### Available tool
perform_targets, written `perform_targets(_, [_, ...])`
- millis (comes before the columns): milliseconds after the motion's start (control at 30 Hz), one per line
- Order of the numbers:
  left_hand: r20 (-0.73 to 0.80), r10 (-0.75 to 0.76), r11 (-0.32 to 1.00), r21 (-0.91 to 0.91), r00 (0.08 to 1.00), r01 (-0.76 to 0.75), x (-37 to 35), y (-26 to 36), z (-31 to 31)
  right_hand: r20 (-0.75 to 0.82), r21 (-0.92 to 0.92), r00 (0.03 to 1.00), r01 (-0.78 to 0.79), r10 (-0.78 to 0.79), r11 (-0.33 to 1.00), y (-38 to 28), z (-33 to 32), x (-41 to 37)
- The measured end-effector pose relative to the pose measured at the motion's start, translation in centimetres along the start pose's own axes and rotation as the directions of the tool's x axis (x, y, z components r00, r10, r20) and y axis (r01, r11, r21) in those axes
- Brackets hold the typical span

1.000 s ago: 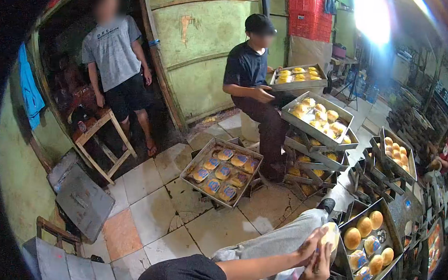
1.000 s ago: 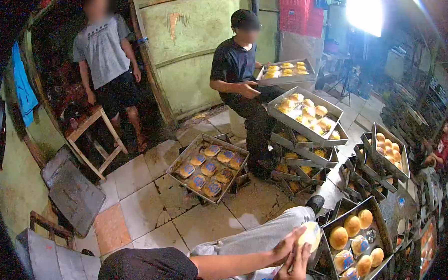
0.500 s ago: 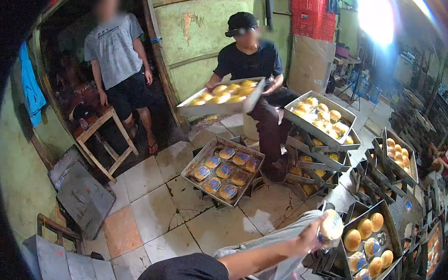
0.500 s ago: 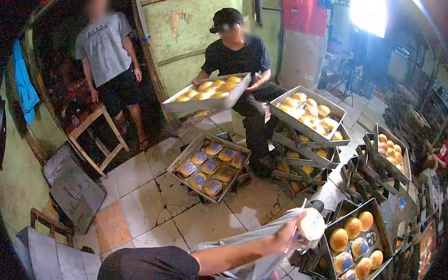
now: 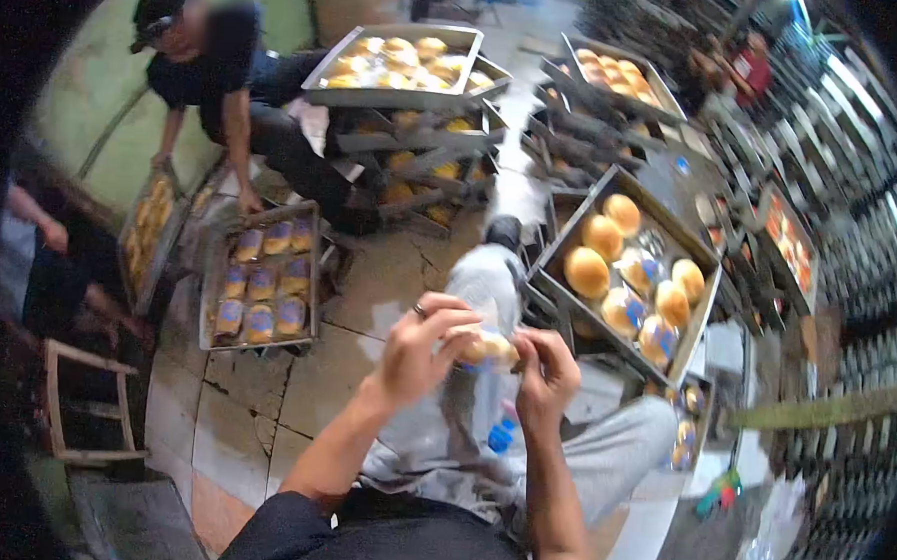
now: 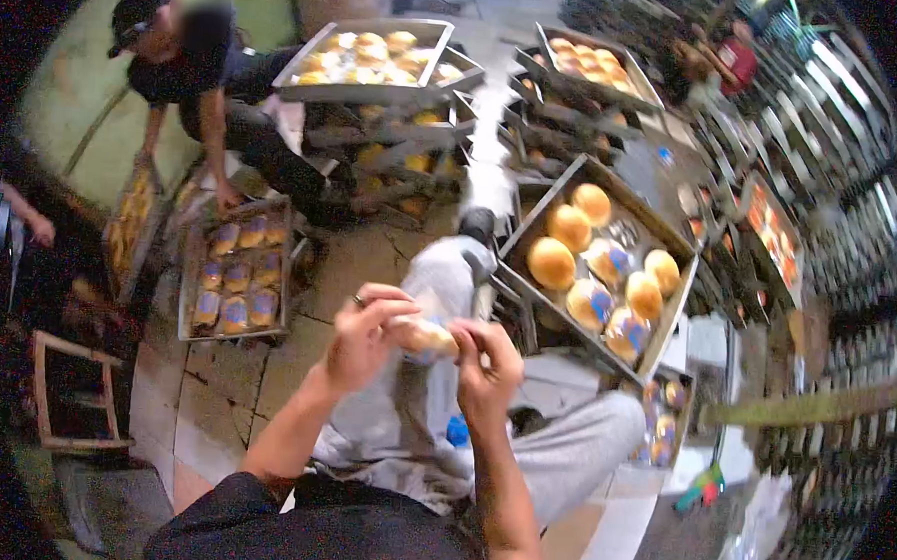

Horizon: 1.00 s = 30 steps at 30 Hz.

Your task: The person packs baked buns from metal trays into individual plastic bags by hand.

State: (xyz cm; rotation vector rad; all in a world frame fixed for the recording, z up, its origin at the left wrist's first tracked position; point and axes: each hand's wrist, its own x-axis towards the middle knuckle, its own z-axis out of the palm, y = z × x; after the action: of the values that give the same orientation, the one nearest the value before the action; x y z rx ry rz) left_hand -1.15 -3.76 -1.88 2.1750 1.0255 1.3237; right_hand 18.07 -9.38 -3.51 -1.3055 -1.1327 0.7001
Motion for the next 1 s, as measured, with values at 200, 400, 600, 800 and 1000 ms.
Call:
perform_targets(200, [0.059, -0.336, 0.817, -0.478, 0.94, 0.322, -1.8, -0.8, -0.7, -0.149, -0.073, 0.961, 0.224, -0.233, 0.972, -2.0, -1.3, -1.0])
perform_targets(400, [-0.048, -0.246, 0.906, -0.365, 0.968, 0.212, 0.5, 0.3, -0.3, -0.049, 0.329, 0.972, -0.2, 0.228, 0.923, -1.1, -3.9, 0.2])
perform_targets(600, [-0.083, -0.109, 0.993, -0.056, 0.991, 0.104, 3.8, -2.6, 1.3, 0.166, 0.499, 0.902, -0.425, 0.398, 0.755, 4.8, -2.6, 7.1])
perform_targets(800, [0.214, -0.805, 0.476, -0.326, 0.554, 0.817, -2.7, -4.1, -1.1, 0.45, 0.603, 0.631, -0.737, 0.632, 0.307, 11.9, 2.0, -0.4])
perform_targets(1000, [0.231, -0.639, 0.618, -0.414, 0.733, 0.669, -5.3, -5.5, 1.0, 0.479, 0.659, 0.7, -0.685, 0.53, 0.309, 7.9, 0.9, -1.2])
